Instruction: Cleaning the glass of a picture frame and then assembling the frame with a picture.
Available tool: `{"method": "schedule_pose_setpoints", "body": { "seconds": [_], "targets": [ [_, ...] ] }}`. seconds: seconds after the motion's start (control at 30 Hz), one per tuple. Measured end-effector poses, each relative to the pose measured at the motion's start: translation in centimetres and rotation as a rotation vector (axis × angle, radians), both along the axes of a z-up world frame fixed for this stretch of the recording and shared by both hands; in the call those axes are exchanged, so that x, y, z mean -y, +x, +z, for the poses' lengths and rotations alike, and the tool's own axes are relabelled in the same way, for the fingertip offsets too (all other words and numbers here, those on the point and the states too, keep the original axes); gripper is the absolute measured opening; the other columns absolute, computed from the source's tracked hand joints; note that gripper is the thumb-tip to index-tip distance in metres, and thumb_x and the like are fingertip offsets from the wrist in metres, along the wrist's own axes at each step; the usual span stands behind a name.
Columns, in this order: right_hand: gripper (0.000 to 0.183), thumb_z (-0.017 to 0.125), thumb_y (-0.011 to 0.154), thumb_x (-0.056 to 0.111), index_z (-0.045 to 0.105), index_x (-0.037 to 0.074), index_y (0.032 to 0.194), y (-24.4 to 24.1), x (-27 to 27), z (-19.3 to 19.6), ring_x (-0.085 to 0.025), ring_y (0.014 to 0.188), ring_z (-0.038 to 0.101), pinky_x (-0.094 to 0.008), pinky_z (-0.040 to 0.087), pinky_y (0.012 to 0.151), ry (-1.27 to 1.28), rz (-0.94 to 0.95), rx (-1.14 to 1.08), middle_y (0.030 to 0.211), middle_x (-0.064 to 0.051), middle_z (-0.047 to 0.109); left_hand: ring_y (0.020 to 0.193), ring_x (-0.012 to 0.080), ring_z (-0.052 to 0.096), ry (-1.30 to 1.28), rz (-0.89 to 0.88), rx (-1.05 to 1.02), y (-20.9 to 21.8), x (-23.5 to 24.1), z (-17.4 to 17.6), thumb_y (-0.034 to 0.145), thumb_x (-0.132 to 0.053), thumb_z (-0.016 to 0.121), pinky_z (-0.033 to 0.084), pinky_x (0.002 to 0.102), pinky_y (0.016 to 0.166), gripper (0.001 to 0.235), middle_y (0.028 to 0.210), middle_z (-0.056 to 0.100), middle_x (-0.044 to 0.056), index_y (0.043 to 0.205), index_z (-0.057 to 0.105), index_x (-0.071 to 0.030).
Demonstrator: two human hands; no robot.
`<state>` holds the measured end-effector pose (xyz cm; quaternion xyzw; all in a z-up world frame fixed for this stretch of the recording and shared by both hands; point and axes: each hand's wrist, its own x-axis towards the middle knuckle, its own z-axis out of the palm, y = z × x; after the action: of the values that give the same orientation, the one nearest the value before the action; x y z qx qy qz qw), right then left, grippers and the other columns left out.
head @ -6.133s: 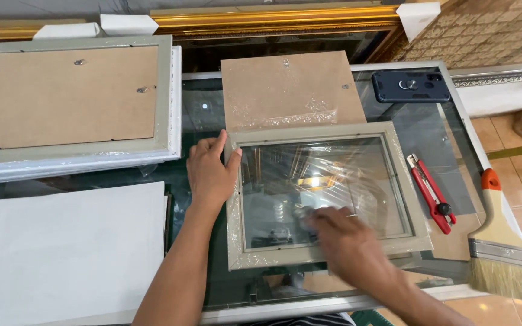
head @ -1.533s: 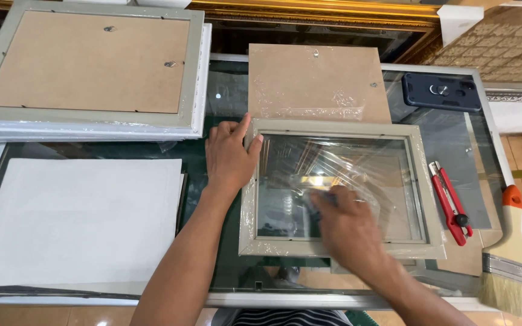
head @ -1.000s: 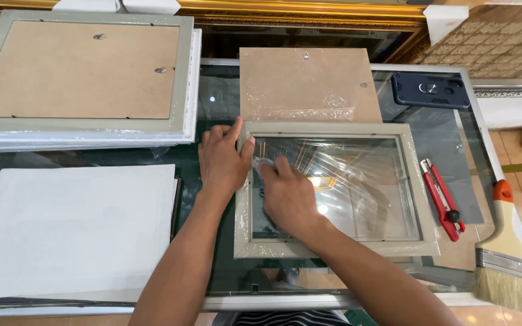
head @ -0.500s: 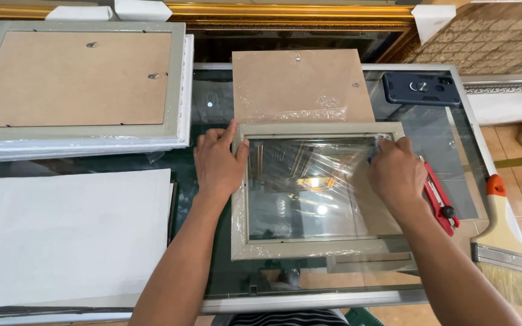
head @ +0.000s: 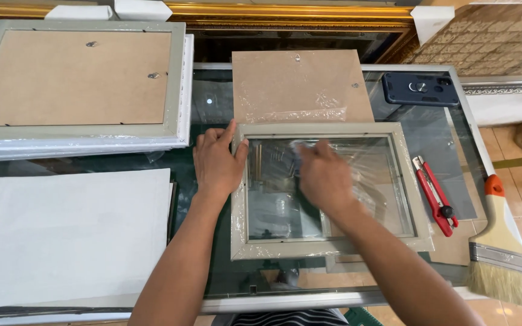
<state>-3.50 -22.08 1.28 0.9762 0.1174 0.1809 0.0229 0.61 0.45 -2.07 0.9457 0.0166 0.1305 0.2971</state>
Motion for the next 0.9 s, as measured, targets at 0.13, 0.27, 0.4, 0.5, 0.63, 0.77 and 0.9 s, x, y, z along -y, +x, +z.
{"method": "schedule_pose_setpoints", "body": {
  "seconds": [0.13,0.27,0.4,0.5,0.63,0.77,0.9],
  "targets": [
    [0.03,0.066,0.089,0.026,0.077,0.019,0.116,0.1,9.1,-0.1,-0.04,0.09,0.074,-0.049,0.06,0.077,0.074,-0.308,-0.222,0.112,-0.009,0.065,0.116,0.0266,0.056,-0.011,0.0,-0.014,-0.3,0.1,0.5,0.097,-0.043,0.061,0.044,0.046,0.095,0.049,0.116,0.064,0.002,0.143,0.063,-0.026],
    [0.032,0.057,0.096,0.033,0.078,0.03,0.121,0.6,13.7,-1.2,-0.039,0.087,0.076,-0.046,0.061,0.077,0.017,-0.501,-0.215,0.112,-0.007,0.067,0.117,0.0269,0.056,-0.018,-0.004,-0.037,-0.6,0.2,1.2,0.099,-0.042,0.059,0.044,0.045,0.096,0.05,0.117,0.064,0.004,0.145,0.061,-0.024],
    [0.035,0.061,0.092,0.029,0.078,0.024,0.122,1.0,8.4,0.7,-0.038,0.087,0.077,-0.045,0.062,0.076,0.035,-0.408,-0.255,0.112,-0.01,0.07,0.118,0.0282,0.056,-0.009,-0.018,-0.059,-0.7,0.1,1.5,0.1,-0.043,0.056,0.043,0.046,0.096,0.051,0.12,0.063,0.005,0.147,0.059,-0.023],
    [0.038,0.058,0.093,0.026,0.073,0.011,0.124,1.0,-0.1,2.1,-0.043,0.086,0.076,-0.049,0.061,0.071,0.105,-0.179,-0.3,0.112,-0.015,0.067,0.12,0.0268,0.056,-0.012,-0.015,-0.087,-0.7,0.1,1.5,0.102,-0.045,0.052,0.043,0.045,0.096,0.05,0.122,0.063,0.004,0.147,0.059,-0.025],
    [0.041,0.053,0.092,0.017,0.071,0.007,0.127,1.8,-5.1,0.6,-0.05,0.084,0.07,-0.054,0.055,0.072,0.196,0.202,-0.201,0.104,-0.016,0.058,0.12,0.0307,0.055,-0.019,-0.018,-0.046,-0.5,0.0,0.8,0.103,-0.041,0.053,0.043,0.047,0.097,0.048,0.121,0.063,0.007,0.146,0.059,-0.022],
    [0.039,0.05,0.092,0.013,0.071,0.016,0.125,0.1,-4.9,1.9,-0.051,0.095,0.062,-0.05,0.051,0.074,0.253,0.445,-0.253,0.112,-0.014,0.056,0.121,0.0308,0.055,0.0,-0.012,-0.067,-0.5,0.0,0.9,0.102,-0.042,0.054,0.043,0.048,0.097,0.048,0.122,0.063,0.007,0.145,0.06,-0.023],
    [0.041,0.059,0.09,0.004,0.071,0.015,0.127,-6.1,-1.6,5.5,-0.03,0.093,0.056,-0.043,0.045,0.085,0.315,0.518,-0.554,0.122,-0.014,0.049,0.107,0.0281,0.053,0.066,-0.031,-0.127,-0.5,0.2,2.2,0.096,-0.046,0.06,0.039,0.045,0.099,0.059,0.12,0.059,0.009,0.147,0.057,-0.017]
  ]
}}
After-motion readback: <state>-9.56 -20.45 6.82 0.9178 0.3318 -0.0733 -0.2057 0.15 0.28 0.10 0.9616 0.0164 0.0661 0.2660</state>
